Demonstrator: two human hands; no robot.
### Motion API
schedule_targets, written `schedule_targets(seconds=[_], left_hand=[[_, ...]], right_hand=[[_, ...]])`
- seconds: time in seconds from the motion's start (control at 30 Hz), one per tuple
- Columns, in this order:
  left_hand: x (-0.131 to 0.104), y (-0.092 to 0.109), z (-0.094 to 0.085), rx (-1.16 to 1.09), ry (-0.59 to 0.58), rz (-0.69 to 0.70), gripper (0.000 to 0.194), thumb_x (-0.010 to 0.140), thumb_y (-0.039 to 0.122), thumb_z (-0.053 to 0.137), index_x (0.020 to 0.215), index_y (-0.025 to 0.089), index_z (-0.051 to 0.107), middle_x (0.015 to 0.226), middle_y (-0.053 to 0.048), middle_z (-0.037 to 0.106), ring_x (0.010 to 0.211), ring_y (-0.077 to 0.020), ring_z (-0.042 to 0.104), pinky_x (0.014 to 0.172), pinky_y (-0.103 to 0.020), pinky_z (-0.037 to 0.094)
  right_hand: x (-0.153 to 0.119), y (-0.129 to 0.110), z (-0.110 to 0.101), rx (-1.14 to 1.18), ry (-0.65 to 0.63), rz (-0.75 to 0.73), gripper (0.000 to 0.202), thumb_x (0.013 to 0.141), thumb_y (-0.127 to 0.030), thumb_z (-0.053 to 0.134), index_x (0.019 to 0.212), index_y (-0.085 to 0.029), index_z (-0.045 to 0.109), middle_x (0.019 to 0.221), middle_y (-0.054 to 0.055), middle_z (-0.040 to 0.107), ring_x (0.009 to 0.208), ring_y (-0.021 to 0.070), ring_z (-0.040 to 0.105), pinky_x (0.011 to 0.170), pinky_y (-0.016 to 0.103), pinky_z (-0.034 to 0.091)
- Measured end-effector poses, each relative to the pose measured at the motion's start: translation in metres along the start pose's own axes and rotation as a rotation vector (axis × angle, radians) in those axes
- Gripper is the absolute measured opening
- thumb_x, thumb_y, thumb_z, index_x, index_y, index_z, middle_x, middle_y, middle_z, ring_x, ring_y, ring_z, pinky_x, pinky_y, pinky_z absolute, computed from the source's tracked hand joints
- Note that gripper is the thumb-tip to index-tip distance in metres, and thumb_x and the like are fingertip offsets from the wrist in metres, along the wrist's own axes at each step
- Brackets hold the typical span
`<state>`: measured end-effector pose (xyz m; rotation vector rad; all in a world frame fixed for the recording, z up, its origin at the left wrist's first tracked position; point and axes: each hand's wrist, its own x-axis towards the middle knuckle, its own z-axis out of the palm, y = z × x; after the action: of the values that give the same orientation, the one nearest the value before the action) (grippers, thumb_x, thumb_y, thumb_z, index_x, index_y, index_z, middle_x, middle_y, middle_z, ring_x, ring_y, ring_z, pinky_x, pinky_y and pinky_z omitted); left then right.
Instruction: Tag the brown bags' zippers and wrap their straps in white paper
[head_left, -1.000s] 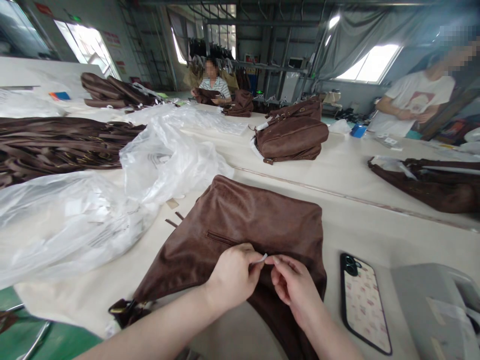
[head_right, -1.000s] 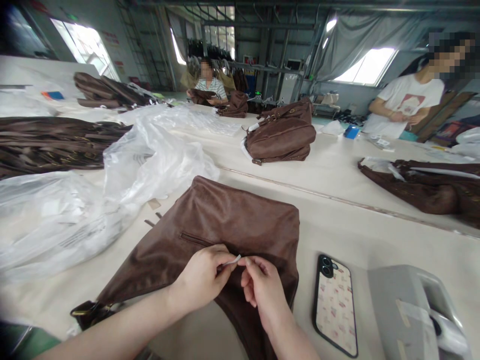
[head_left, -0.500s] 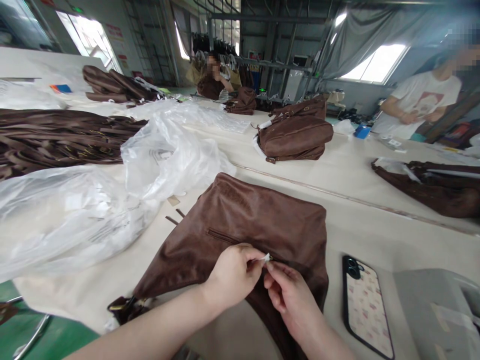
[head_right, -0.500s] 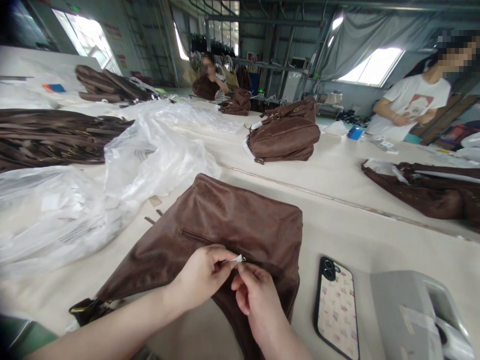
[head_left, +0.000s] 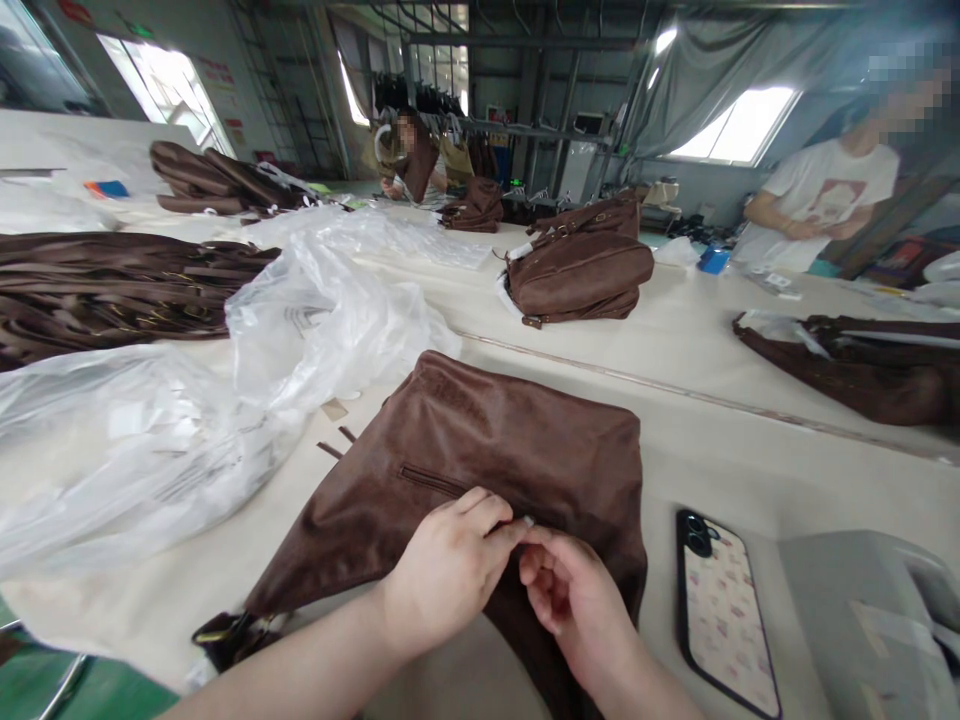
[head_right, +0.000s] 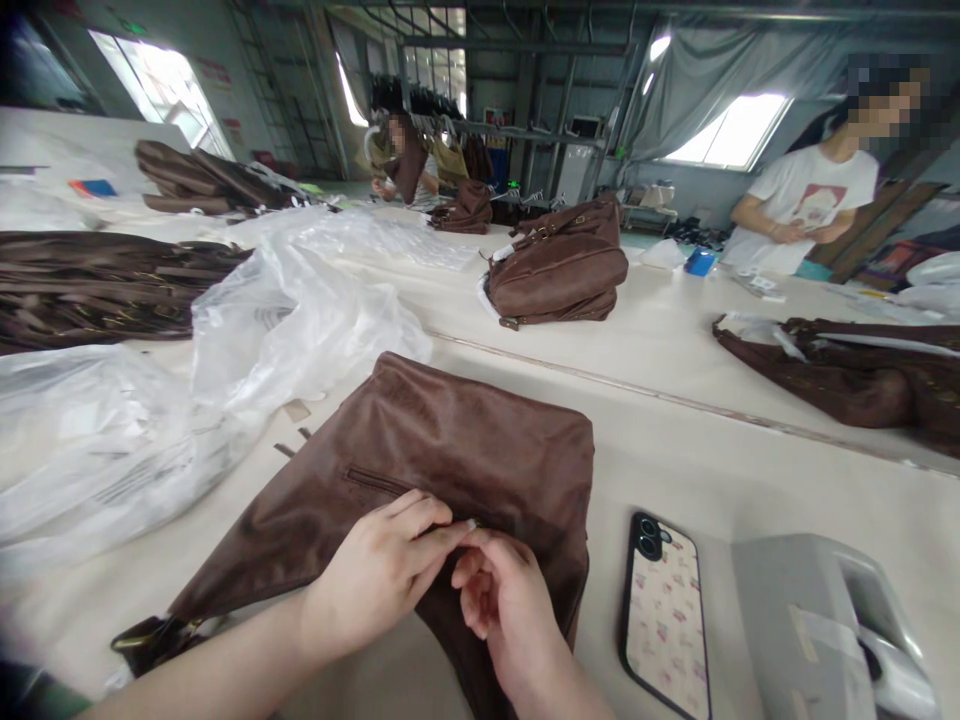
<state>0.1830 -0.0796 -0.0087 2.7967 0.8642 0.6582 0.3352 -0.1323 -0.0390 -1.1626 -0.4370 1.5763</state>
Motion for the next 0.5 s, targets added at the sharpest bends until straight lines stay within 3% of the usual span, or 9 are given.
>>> schedule_targets(seconds=[0.13, 0.33, 0.5], left_hand=[[0.002, 0.002, -0.004, -0.165, 0.009, -0.051, 0.024, 0.094, 0.020, 0.047, 0.104, 0.023, 0.068, 0.091, -0.005, 0.062, 0.086, -0.0171, 0.057, 0.077, -0.030, 0.049], [0.009, 0.006, -0.002, -0.450, -0.048, -0.413, 0.027, 0.095, 0.025, 0.041, 0.086, 0.019, 0.066, 0.080, -0.003, 0.068, 0.073, -0.0143, 0.062, 0.068, -0.024, 0.045], [0.012, 0.005, 0.005, -0.408, -0.127, -0.388, 0.022, 0.088, 0.020, 0.046, 0.083, 0.021, 0.068, 0.080, -0.001, 0.071, 0.075, -0.0159, 0.065, 0.070, -0.023, 0.045]], right_hand=[[0.001, 0.002, 0.001, -0.060, 0.007, -0.028, 0.037, 0.067, -0.049, 0.072, 0.064, -0.015, 0.059, 0.052, -0.002, 0.057, 0.031, 0.0036, 0.037, 0.029, 0.017, 0.017], [0.005, 0.004, 0.000, -0.141, -0.009, -0.059, 0.038, 0.070, -0.051, 0.069, 0.075, -0.014, 0.063, 0.053, -0.002, 0.057, 0.030, 0.0041, 0.038, 0.028, 0.017, 0.018], [0.008, 0.005, 0.004, -0.281, -0.008, -0.102, 0.038, 0.077, -0.052, 0.060, 0.075, -0.014, 0.061, 0.055, -0.001, 0.058, 0.031, 0.0052, 0.042, 0.028, 0.016, 0.022]])
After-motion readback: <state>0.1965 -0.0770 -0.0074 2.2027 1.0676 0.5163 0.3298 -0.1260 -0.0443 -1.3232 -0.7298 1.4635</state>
